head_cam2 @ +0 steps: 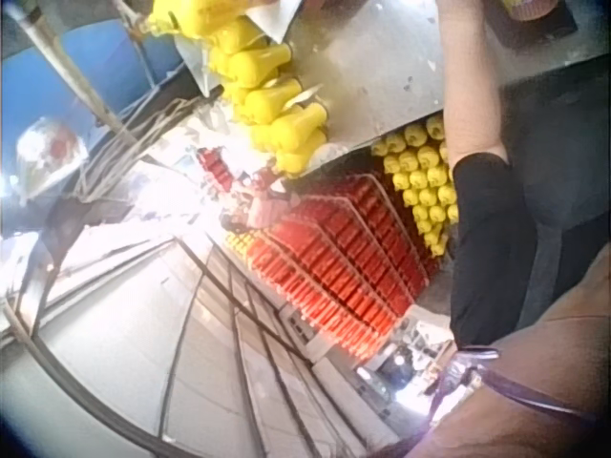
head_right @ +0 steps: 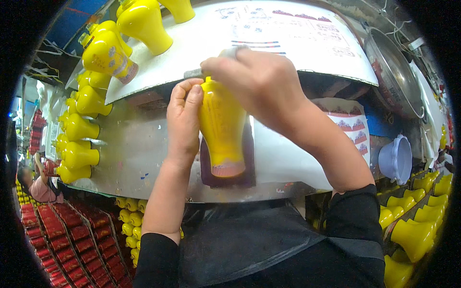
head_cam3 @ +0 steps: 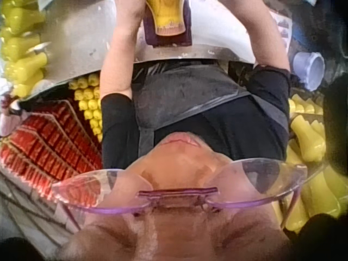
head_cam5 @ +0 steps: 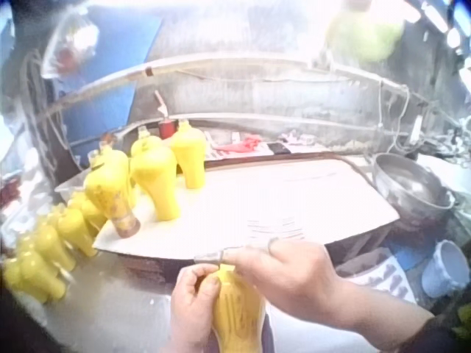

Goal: The person applies decorative stickers to yellow ceramic bottles, smoothing each label around the body and neck. They handle the bottles one at a time, rotate them to align the stickers, and place finished bottles into a green tray.

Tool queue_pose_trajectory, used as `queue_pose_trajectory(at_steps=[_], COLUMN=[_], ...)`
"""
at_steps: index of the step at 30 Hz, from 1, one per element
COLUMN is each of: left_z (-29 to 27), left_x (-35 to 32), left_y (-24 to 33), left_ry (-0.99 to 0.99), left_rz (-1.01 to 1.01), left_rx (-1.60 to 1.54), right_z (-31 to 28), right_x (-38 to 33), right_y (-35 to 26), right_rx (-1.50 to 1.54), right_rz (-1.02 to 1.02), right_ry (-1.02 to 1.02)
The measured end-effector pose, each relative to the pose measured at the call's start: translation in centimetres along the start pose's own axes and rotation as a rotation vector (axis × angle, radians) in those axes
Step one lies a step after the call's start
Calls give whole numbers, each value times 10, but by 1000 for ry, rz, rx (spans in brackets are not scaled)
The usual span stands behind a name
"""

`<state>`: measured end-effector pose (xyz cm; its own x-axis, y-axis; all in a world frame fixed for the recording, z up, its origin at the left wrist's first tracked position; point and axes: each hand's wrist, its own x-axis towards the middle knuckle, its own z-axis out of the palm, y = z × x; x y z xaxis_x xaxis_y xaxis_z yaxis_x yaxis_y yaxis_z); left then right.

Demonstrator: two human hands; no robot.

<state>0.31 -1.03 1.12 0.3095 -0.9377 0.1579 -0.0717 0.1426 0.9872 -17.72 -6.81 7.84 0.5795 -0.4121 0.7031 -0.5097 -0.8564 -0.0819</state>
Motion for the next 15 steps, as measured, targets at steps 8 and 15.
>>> queue_pose_trajectory(at_steps=[8,15], left_z=[-12,0], left_x=[2,-6], left_y=[15,25], left_ry=[-40,-88], left_rz=[-116,-74], left_rx=[-262,-116], right_z=[-16,-12], right_x=[-30,-40], right_y=[-29,-58], right_rx=[113,441], right_rz=[-159,-385], right_ry=[-128,-252])
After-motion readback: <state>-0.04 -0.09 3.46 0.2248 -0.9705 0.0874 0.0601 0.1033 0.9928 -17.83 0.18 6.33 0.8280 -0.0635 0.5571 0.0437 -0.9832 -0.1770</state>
